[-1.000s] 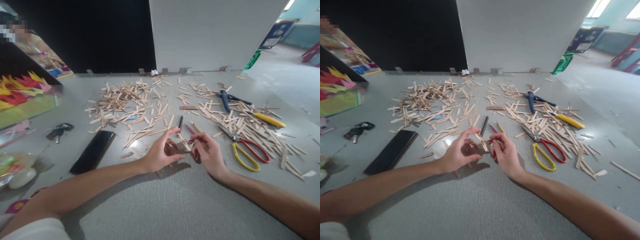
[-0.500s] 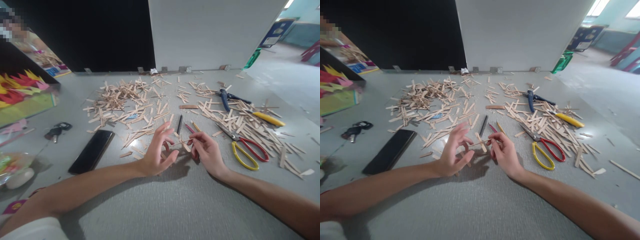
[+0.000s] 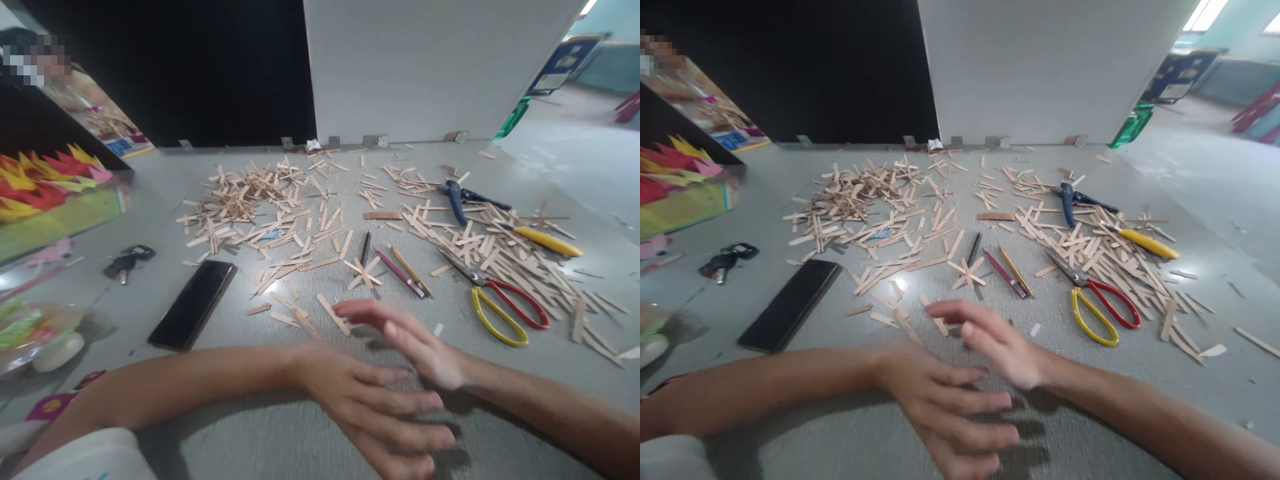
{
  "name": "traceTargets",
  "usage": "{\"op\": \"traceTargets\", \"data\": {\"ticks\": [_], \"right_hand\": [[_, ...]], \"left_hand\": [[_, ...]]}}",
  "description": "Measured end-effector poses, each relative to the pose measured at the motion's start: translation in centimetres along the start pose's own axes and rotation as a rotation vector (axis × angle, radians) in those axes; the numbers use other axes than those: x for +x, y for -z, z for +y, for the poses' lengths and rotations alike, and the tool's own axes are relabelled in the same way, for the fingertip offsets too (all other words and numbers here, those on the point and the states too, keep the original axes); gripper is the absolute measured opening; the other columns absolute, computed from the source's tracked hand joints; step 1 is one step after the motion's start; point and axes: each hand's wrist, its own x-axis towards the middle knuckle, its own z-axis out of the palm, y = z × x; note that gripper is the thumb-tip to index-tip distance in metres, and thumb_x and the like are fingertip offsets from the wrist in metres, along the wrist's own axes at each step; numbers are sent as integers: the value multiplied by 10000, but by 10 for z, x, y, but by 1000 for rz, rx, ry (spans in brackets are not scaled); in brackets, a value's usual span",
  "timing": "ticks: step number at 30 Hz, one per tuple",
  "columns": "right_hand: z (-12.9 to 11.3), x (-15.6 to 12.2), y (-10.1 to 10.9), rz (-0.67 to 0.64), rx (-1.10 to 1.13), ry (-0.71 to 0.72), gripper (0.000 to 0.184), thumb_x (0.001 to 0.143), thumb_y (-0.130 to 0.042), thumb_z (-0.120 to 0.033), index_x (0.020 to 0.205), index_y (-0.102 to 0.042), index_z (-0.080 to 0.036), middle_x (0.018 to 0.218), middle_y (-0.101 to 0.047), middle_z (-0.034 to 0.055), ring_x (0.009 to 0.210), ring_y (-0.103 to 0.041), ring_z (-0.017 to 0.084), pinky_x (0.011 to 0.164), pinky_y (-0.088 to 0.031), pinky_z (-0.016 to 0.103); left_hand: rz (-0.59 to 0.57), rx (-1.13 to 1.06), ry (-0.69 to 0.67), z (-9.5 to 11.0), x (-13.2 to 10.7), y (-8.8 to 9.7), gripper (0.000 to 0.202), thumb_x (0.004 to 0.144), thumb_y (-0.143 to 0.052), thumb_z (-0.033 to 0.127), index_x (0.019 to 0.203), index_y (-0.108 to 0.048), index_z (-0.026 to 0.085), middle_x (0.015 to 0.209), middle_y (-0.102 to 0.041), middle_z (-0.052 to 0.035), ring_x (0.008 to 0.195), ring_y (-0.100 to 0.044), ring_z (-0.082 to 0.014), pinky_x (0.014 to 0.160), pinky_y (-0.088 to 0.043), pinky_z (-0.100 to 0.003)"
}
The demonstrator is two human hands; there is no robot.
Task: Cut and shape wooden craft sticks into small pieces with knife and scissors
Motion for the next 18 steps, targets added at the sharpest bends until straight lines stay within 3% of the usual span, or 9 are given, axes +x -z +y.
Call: {"op": "traceTargets", "data": {"ticks": [2,4,6,8,10,12,13,16,18], "right_hand": [[-13,-2,-5,-291,68,-18,580,1098,-517,-703,1478,-743,-327,1642,-629,123,1556,-556,315,1271,-452,514],[-24,-3,-5,-421,106,-36,607,1077,-578,-695,1559,-675,-337,1700,-537,134,1594,-493,319,1291,-414,516],[-34,-1,0,-406,104,-94,601,1064,-624,-676,1546,-687,-322,1644,-599,154,1529,-577,336,1240,-479,526],[-42,2,10,-369,101,-165,577,1055,-616,-700,1407,-800,-281,1494,-740,156,1412,-695,353,1171,-551,533],[-46,6,24,-336,119,-166,677,1044,-517,-795,1101,-915,-250,1238,-862,144,1193,-815,365,1034,-638,539],[-46,10,44,-170,-7,-93,735,1046,-471,-813,815,-892,-256,906,-879,121,927,-848,350,877,-675,526],[-44,12,58,-2,-167,-68,652,1063,-522,-744,813,-875,-256,853,-863,111,859,-835,327,835,-671,494],[-35,18,111,415,-828,-20,388,1095,-573,-522,1168,-832,-242,651,-747,38,518,-659,214,600,-550,355],[-27,20,150,592,-1252,-36,340,1107,-508,-304,1274,-781,-190,641,-711,46,535,-622,214,608,-491,350]], "left_hand": [[1,-27,24,2,6,-12,280,928,-755,463,1173,-815,586,1235,-830,116,1248,-793,-267,831,-714,-351],[3,-7,95,5,10,-15,337,905,-761,417,1219,-834,513,1127,-858,59,1163,-828,-279,790,-719,-317],[-58,59,223,10,13,-8,243,949,-700,376,1110,-865,454,1121,-863,47,1151,-832,-285,843,-738,-339],[-106,152,278,16,12,5,229,1008,-650,340,997,-850,449,1176,-857,74,1188,-820,-264,895,-736,-338],[-97,302,228,17,6,17,348,1093,-560,220,1156,-810,453,1371,-802,84,1312,-762,-204,1031,-681,-308],[-20,535,207,12,-3,24,355,1128,-527,178,1347,-751,343,1520,-725,-26,1457,-662,-252,1175,-602,-397],[24,646,229,8,-8,25,378,1133,-507,162,1416,-713,303,1570,-684,-62,1521,-599,-277,1243,-539,-463],[52,834,370,-10,-20,24,431,1165,-508,341,1569,-596,222,1683,-553,-156,1643,-408,-381,1326,-313,-717],[55,850,492,-20,-24,23,566,1173,-453,505,1633,-528,185,1719,-482,-207,1655,-369,-427,1293,-172,-848]]}}
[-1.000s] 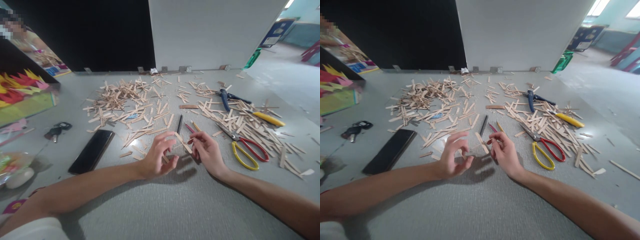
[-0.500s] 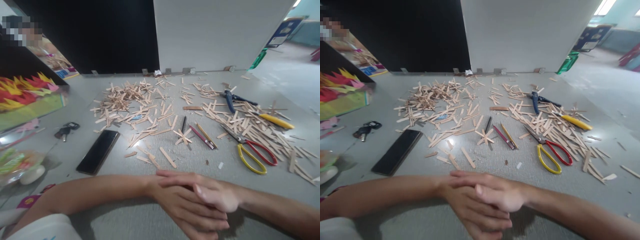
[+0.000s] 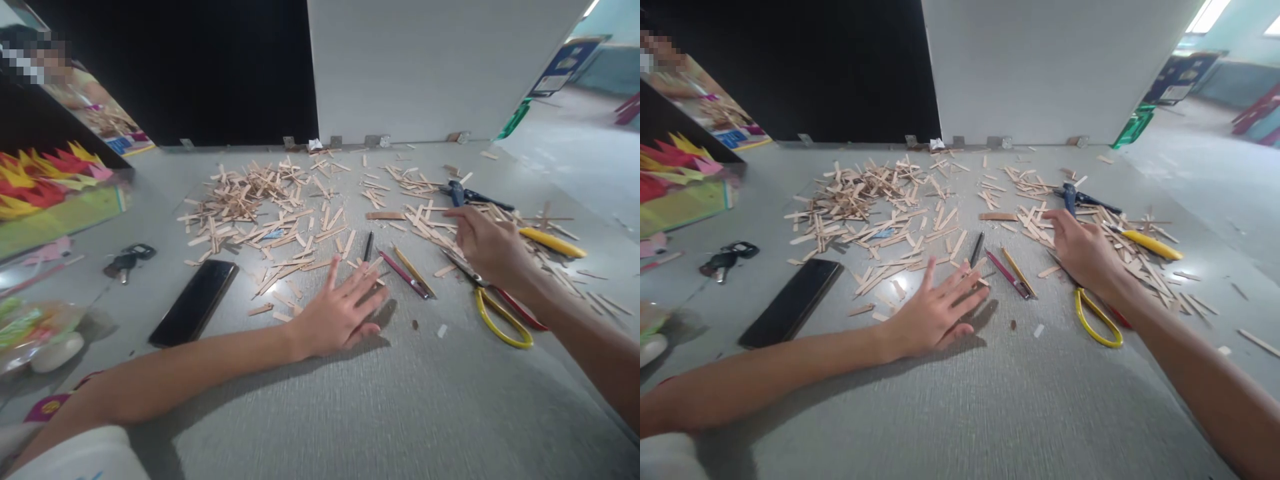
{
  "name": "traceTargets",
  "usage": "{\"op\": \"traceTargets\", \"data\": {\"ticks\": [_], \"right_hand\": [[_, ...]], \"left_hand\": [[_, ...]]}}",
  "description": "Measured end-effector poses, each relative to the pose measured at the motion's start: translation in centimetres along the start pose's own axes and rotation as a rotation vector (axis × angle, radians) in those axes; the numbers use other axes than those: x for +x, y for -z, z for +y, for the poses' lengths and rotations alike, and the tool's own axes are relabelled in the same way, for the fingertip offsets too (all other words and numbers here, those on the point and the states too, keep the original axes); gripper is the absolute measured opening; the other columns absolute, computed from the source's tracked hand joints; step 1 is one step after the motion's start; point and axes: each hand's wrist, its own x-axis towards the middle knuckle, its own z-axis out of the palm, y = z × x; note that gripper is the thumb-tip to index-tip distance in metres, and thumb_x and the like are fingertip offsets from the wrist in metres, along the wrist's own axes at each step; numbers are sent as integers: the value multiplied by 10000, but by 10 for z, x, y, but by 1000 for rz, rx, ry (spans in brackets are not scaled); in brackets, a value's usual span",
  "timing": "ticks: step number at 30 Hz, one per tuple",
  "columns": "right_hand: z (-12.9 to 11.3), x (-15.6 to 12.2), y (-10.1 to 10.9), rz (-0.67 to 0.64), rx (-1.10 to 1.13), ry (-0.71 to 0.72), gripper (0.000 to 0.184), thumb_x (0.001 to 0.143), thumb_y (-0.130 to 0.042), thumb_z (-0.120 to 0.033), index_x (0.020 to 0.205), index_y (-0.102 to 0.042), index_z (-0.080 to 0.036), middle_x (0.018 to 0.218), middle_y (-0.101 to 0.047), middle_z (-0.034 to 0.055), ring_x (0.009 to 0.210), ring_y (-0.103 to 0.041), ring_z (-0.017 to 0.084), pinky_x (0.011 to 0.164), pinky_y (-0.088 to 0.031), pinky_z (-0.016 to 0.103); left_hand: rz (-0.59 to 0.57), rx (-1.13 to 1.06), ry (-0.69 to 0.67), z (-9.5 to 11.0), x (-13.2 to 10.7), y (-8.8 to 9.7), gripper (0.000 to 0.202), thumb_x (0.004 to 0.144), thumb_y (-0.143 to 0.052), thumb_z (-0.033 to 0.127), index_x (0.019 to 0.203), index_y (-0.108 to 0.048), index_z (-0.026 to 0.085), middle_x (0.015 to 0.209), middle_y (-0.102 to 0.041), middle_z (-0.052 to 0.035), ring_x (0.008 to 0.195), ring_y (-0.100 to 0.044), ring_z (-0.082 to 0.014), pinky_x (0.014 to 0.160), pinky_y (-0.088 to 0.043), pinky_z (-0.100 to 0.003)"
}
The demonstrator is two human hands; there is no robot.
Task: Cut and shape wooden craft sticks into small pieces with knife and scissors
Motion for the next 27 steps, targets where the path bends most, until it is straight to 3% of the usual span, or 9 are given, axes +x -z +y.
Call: {"op": "traceTargets", "data": {"ticks": [2,3,5,10,15,20,24,27], "right_hand": [[32,13,-2,-7,-269,84,341,1073,-484,-152,1267,-764,-129,892,-810,160,759,-714,256,736,-519,377],[45,17,-3,-29,-295,100,332,1059,-494,-109,1247,-768,-108,1077,-823,229,924,-742,281,834,-526,392],[62,21,-6,-102,-336,133,304,1045,-524,-60,1209,-779,-78,1199,-802,288,1068,-732,299,936,-502,396],[73,20,-12,-224,-390,167,221,1029,-617,-50,1094,-826,-84,1027,-825,249,1014,-699,316,957,-450,414],[76,28,-13,-247,-405,134,225,1012,-624,-39,952,-833,-100,986,-827,223,973,-712,302,903,-461,396],[70,29,-10,-236,-386,81,229,960,-641,-2,822,-771,-131,953,-812,212,985,-716,291,942,-472,395],[56,26,-3,-183,-355,30,230,1036,-570,-53,903,-750,-101,963,-794,243,953,-692,275,885,-463,387],[41,27,3,-124,-322,-12,199,1063,-543,-87,1037,-740,-75,951,-792,238,838,-670,257,786,-452,381]], "left_hand": [[19,2,115,-6,1,-5,641,1172,-396,573,1658,-506,170,1736,-450,-215,1645,-375,-456,1271,-83,-893],[39,12,177,-9,1,-6,662,1172,-375,582,1657,-513,152,1732,-452,-224,1638,-379,-474,1267,-62,-902],[67,47,295,-14,2,-6,687,1175,-349,563,1636,-540,90,1714,-463,-258,1623,-387,-511,1256,-43,-918],[74,169,462,-27,3,-4,686,1165,-349,484,1571,-588,-14,1673,-485,-320,1572,-444,-562,1233,-48,-942],[111,238,541,-38,2,-1,651,1153,-288,401,1521,-656,9,1629,-552,-301,1529,-504,-563,1232,-19,-945],[180,304,601,-47,2,1,553,1135,-332,271,1528,-653,51,1562,-634,-276,1555,-485,-539,1218,-17,-963],[224,321,635,-51,1,0,469,1095,-425,157,1460,-704,61,1569,-618,-300,1536,-485,-581,1151,-38,-1026],[267,305,577,-51,2,1,391,1071,-478,106,1298,-797,123,1502,-690,-262,1525,-516,-555,1180,-71,-1013]]}}
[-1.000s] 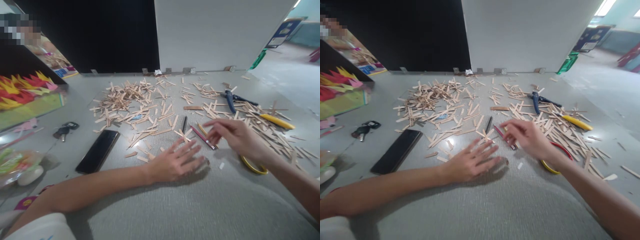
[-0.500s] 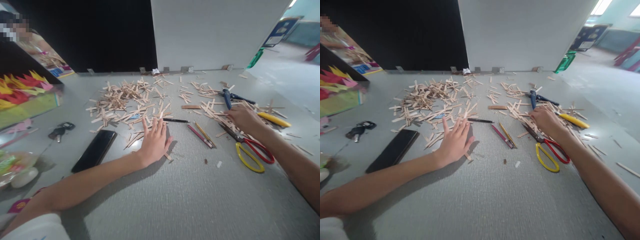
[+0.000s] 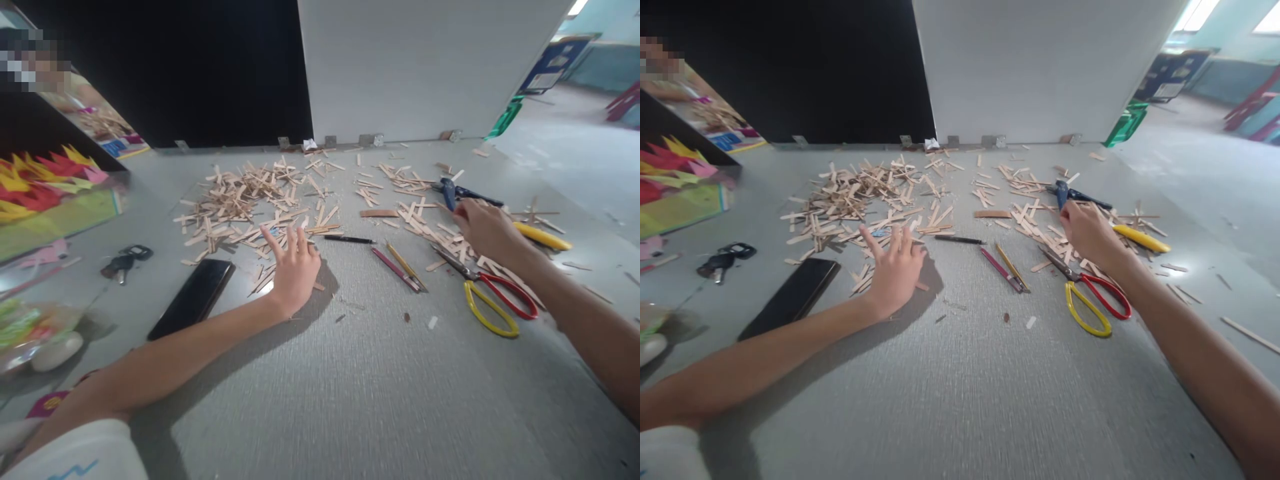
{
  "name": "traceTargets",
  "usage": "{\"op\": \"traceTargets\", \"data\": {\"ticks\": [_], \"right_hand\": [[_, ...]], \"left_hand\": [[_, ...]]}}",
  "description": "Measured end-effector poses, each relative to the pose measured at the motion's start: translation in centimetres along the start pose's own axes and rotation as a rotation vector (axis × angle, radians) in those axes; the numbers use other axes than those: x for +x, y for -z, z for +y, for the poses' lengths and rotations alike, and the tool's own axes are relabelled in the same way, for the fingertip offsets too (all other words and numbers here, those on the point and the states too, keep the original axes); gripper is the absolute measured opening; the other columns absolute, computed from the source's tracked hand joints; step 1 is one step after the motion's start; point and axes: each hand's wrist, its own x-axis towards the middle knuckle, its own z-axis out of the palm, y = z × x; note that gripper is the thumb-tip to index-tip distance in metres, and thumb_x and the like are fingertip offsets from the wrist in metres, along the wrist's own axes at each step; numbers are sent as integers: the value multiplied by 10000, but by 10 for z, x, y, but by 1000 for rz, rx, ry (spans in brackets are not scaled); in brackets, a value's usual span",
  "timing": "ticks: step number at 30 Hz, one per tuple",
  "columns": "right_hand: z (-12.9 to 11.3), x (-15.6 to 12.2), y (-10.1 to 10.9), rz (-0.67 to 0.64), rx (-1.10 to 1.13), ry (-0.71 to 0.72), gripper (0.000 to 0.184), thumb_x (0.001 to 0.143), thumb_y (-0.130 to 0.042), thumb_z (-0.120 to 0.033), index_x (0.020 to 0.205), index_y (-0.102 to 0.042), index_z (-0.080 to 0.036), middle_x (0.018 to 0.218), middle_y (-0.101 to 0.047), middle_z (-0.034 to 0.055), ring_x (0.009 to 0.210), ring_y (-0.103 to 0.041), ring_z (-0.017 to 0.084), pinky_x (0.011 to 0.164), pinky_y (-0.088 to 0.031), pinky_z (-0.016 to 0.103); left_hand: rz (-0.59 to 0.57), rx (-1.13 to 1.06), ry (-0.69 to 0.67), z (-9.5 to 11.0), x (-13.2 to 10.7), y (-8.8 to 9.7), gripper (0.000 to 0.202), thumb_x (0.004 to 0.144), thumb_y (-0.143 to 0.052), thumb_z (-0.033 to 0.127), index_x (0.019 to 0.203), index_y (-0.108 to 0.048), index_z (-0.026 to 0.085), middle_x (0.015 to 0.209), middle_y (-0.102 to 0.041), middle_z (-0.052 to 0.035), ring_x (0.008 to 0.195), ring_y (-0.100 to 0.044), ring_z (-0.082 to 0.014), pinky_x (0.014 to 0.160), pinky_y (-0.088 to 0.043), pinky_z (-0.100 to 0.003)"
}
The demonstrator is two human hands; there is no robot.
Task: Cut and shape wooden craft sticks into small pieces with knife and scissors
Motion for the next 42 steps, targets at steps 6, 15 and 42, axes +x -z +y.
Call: {"op": "traceTargets", "data": {"ticks": [6,15,42], "right_hand": [[-45,-13,2,-52,262,205,106,988,-712,-197,903,-774,-198,899,-789,100,704,-640,195,727,-484,324],[-114,-60,-25,-405,669,515,247,1051,-645,-311,848,-754,-219,773,-751,58,715,-670,211,702,-497,322],[-142,-25,-46,-323,-67,218,306,1052,-444,-32,1161,-708,-142,1112,-769,195,885,-798,284,615,-420,304]], "left_hand": [[50,-31,-37,16,-2,15,463,1017,-405,-54,1142,-795,162,1429,-744,-210,1472,-608,-478,1211,-67,-993],[-16,-46,-461,57,-55,19,336,1102,-513,114,1361,-725,82,1306,-812,-176,1207,-772,-331,1332,-194,-808],[114,-40,-546,62,-73,10,331,1086,-520,209,1203,-768,23,1169,-835,-225,1112,-799,-322,1162,-561,-588]]}}
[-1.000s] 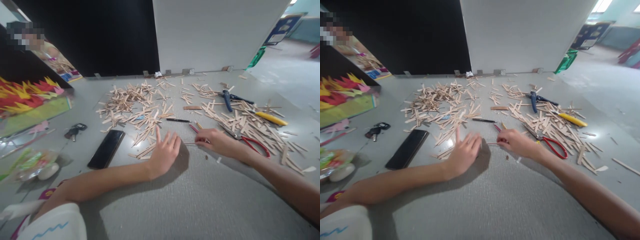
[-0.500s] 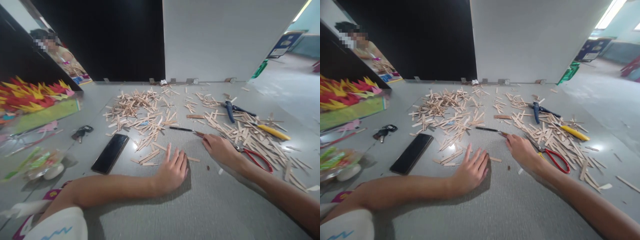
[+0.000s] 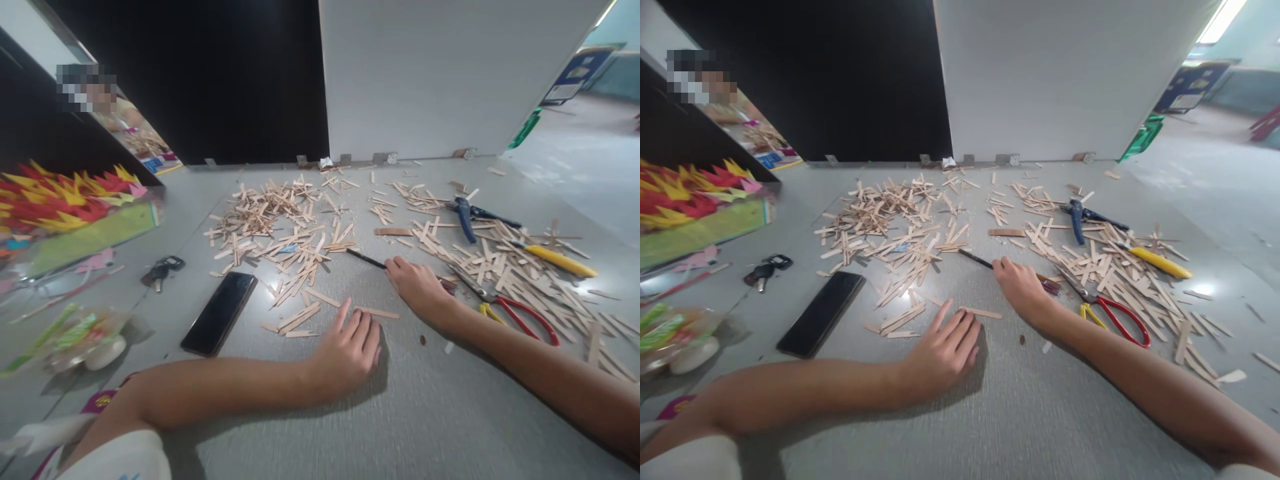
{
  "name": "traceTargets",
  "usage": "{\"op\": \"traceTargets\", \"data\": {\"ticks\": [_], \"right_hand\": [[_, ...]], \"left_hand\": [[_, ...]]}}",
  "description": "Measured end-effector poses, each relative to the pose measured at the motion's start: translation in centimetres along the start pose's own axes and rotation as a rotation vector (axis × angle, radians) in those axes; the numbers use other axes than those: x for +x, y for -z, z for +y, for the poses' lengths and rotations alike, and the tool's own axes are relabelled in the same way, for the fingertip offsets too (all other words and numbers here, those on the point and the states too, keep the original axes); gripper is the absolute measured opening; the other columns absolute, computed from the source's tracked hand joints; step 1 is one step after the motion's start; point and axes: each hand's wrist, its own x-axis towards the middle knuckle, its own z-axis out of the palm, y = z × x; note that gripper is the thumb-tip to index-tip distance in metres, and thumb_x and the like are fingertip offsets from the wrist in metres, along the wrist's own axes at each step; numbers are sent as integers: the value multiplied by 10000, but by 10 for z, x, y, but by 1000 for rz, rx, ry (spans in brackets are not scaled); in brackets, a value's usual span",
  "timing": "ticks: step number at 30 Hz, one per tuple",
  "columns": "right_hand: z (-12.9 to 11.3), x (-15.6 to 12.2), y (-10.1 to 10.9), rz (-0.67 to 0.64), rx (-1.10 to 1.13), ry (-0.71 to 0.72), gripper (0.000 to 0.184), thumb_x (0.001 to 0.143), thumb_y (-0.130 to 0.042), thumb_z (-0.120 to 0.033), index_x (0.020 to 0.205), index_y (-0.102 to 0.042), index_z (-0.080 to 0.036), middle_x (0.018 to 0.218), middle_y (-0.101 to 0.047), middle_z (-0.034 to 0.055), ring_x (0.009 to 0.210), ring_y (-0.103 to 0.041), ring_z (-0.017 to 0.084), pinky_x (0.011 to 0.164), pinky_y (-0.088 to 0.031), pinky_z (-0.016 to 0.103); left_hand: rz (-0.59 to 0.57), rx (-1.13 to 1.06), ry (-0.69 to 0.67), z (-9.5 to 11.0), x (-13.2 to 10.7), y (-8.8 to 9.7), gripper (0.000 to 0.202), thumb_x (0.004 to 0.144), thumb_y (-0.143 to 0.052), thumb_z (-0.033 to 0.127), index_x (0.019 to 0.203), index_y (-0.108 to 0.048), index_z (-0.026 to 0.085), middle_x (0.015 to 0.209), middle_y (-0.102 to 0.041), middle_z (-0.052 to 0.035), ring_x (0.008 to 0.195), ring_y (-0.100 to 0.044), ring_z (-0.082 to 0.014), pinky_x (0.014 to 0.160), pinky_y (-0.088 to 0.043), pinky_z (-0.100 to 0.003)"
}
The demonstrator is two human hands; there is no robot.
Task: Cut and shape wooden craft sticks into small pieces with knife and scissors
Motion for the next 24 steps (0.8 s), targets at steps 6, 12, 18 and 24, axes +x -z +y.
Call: {"op": "traceTargets", "data": {"ticks": [6,12,18,24], "right_hand": [[15,-4,-19,209,152,-6,177,1054,-455,-128,1052,-625,-181,893,-755,127,678,-718,243,590,-406,294],[27,-6,-31,436,392,164,51,986,-504,-245,943,-481,-262,699,-633,-21,548,-539,146,567,-412,242],[22,-4,-27,514,636,238,118,930,-560,-245,834,-493,-265,638,-580,-48,526,-478,127,547,-388,241],[22,-3,-29,437,669,148,104,972,-570,-270,891,-629,-240,734,-681,7,620,-582,160,634,-465,269]], "left_hand": [[-15,-26,13,-1,2,2,380,1076,-500,235,1257,-757,21,1227,-819,-220,1179,-760,-344,1157,-525,-571],[-36,-16,66,-2,3,3,461,1108,-433,311,1258,-756,18,1237,-812,-241,1183,-756,-370,1107,-543,-570],[-21,25,106,-3,3,3,450,1108,-421,304,1242,-765,47,1250,-811,-225,1163,-763,-353,1107,-568,-561],[145,6,-114,0,-2,19,187,1062,-601,92,1127,-776,98,882,-775,-37,820,-714,-162,1293,-462,-546]]}}
